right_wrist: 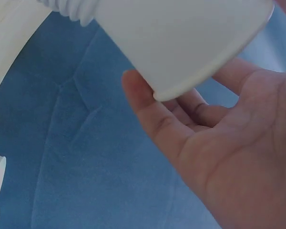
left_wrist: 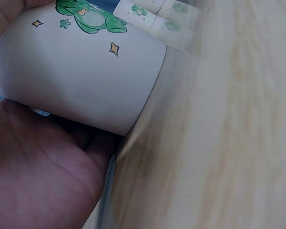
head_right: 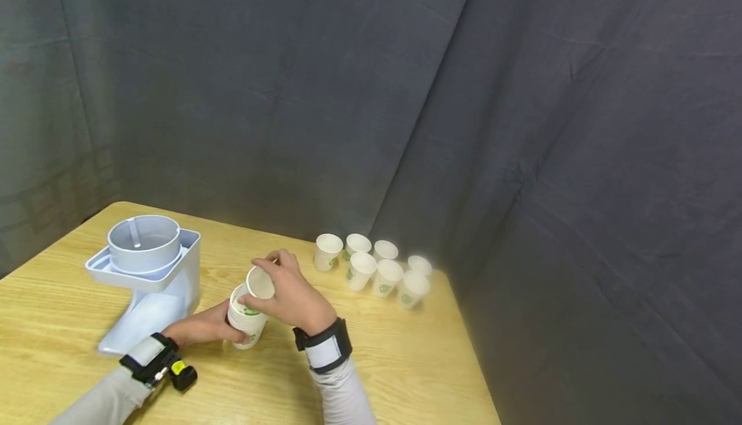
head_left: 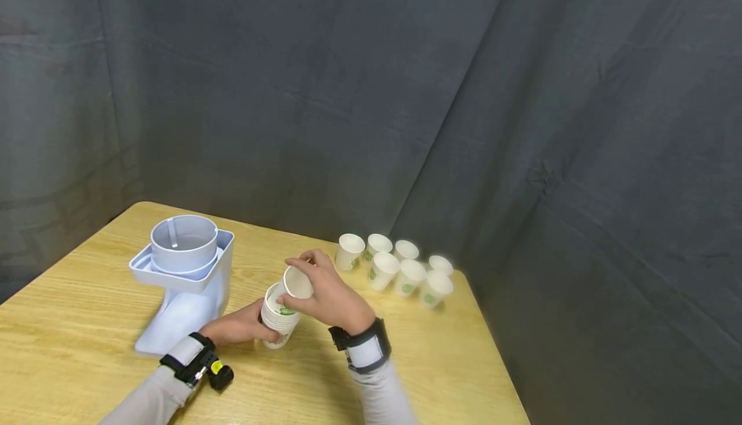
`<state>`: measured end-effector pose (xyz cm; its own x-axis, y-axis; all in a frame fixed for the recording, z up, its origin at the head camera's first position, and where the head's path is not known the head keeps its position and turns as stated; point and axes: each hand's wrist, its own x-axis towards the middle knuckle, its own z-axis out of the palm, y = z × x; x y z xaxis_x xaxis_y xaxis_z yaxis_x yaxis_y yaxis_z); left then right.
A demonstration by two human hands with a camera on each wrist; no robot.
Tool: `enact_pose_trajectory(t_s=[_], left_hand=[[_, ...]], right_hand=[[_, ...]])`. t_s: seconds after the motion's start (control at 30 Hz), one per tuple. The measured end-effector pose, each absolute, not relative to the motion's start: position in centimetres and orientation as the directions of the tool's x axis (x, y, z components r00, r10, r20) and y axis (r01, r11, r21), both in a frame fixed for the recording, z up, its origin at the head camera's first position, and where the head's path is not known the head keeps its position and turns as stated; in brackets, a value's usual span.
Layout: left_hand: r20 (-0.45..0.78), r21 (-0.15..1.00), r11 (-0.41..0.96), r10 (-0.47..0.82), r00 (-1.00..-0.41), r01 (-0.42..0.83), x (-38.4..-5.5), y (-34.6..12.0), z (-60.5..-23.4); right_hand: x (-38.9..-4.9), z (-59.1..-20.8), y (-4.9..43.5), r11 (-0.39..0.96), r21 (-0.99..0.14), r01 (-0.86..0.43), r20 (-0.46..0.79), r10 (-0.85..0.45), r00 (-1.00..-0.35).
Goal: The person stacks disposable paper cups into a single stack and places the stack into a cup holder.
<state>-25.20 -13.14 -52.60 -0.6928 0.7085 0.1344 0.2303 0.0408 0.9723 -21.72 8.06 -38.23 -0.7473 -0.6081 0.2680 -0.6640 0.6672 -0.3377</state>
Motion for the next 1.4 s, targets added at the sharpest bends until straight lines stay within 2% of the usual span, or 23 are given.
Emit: enact_pose_trajectory(t_s=[0.2, 0.43, 1.0, 1.4], left_hand=[[0.140, 0.967, 0.053, 0.705, -0.695, 0.248, -25.1, -13.2, -52.4], [0.163, 0.971, 0.003, 0.718, -0.677, 0.237, -25.1, -13.2, -52.4], [0.122, 0.970, 0.067, 0.703, -0.701, 0.236, -25.5, -13.3, -52.7], [0.108, 0.972, 0.075, 0.702, -0.704, 0.224, -25.4, -13.3, -52.7]], right_hand=[[-21.6, -38.3, 7.6, 0.665, -0.331, -0.670, 0.260, -0.619, -0.742], [-21.5, -38.1, 7.4, 0.661, -0.307, -0.684, 0.260, -0.634, -0.729], [-22.0, -38.7, 6.8, 0.628, -0.246, -0.738, 0.265, -0.689, -0.674], [-22.5, -39.6, 6.4, 0.645, -0.255, -0.721, 0.187, -0.699, -0.691]])
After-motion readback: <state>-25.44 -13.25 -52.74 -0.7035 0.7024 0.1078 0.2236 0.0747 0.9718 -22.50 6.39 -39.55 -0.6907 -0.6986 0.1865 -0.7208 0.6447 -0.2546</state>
